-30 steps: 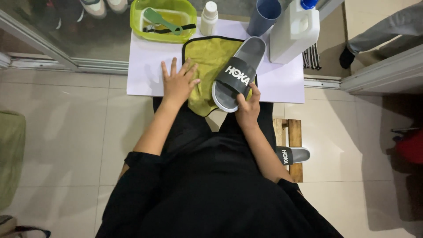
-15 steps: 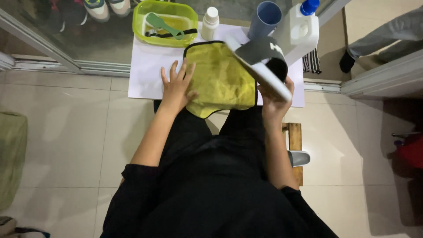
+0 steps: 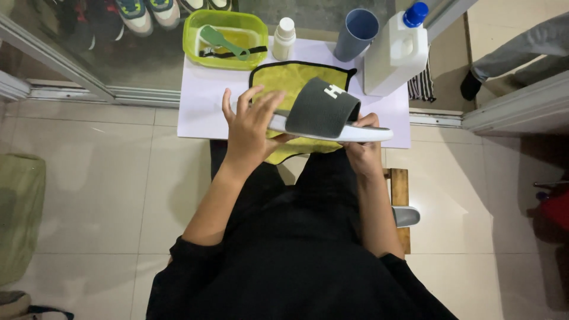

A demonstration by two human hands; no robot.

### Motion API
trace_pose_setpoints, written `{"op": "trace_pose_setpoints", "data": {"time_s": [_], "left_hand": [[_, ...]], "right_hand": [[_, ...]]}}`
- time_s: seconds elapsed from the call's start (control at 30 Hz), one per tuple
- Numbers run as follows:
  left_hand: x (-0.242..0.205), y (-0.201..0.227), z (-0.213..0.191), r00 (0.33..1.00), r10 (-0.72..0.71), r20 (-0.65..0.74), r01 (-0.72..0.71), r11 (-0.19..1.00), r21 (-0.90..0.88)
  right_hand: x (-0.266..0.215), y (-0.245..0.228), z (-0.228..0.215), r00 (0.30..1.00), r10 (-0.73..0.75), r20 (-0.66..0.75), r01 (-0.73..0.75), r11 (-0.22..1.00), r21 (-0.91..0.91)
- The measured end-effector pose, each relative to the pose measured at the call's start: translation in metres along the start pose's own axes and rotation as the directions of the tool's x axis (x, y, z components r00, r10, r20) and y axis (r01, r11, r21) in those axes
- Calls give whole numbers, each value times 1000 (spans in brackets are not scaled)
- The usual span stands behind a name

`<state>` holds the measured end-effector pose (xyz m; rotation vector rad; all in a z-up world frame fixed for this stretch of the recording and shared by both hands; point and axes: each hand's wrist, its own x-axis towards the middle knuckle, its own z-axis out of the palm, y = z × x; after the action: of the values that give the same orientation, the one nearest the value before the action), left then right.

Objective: The person scrubs a gray HOKA slide with a green brush and then wipes it with a yellow cloth. The slide is placed on a white surface with cleaning supplies nearby, and the person repeats the scrubbing and wiping process.

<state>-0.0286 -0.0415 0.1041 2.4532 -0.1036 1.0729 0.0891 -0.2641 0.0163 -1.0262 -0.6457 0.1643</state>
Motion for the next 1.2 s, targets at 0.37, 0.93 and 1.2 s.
{"op": "trace_pose_setpoints", "data": {"time_s": [0.37, 0.93, 1.2], "left_hand": [[1, -18, 20, 999, 45, -12, -45, 998, 41], [15, -33, 36, 995, -29, 92, 4, 967, 253], [6, -48, 37, 958, -252, 136, 213, 945, 248]], "right_hand": [[40, -11, 31, 984, 158, 77, -171, 962, 211], [41, 40, 9, 739, 663, 120, -652, 657, 379], [26, 88, -26, 655, 756, 3, -686, 592, 423]]}}
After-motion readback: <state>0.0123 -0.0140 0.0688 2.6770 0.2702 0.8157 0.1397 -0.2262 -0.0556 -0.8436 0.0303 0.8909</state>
